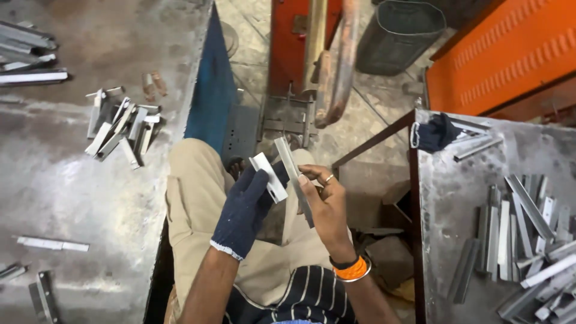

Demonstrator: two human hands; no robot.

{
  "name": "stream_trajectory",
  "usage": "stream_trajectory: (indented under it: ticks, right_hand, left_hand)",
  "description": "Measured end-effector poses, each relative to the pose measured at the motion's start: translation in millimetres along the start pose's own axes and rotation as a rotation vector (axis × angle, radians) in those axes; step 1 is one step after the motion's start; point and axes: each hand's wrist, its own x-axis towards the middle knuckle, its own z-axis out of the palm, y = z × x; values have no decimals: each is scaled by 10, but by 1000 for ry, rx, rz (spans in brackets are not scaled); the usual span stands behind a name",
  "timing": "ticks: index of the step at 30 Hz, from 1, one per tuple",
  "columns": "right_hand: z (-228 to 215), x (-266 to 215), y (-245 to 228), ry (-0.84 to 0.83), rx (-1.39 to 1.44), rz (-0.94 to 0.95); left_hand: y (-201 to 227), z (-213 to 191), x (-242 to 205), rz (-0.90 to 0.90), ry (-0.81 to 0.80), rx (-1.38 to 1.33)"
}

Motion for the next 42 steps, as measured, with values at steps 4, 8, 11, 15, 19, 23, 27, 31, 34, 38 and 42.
stream_trajectory:
  ticks: [4,8,11,15,19,23,27,31,34,38,42]
  right_hand:
    - [155,-57,90,-19,-117,-140]
    - [226,-115,-5,-64,-129,-132]
    - [199,-170,-29,-147,-30,-130]
    - [239,-196,-19,-153,20,-23]
    - [244,-221,12,-139,85,-38]
    - [249,-237,59,-33,-10,-138]
    - [256,-253,65,65,-11,-157]
    - [252,-266,47,71,-39,-256]
    - [210,-266,131,98,-30,-239]
    - [214,-276,103,119,-41,-268]
    - [196,-293,108,138,-32,-246]
  left_hand:
    - [-27,-27,0,-50,163,205]
    - [-12,-23,43,-11,26,143]
    - [14,-17,71,-9,10,143]
    - [163,151,45,118,-10,381]
    - [193,275,-7,174,-117,250]
    - [130,311,-11,254,-121,337]
    - [-25,247,75,342,-87,446]
    - [-13,330,21,299,-111,389]
    - [-13,351,11,300,-77,367]
    - [-82,305,42,263,-110,383]
    - [-105,301,48,207,-145,362]
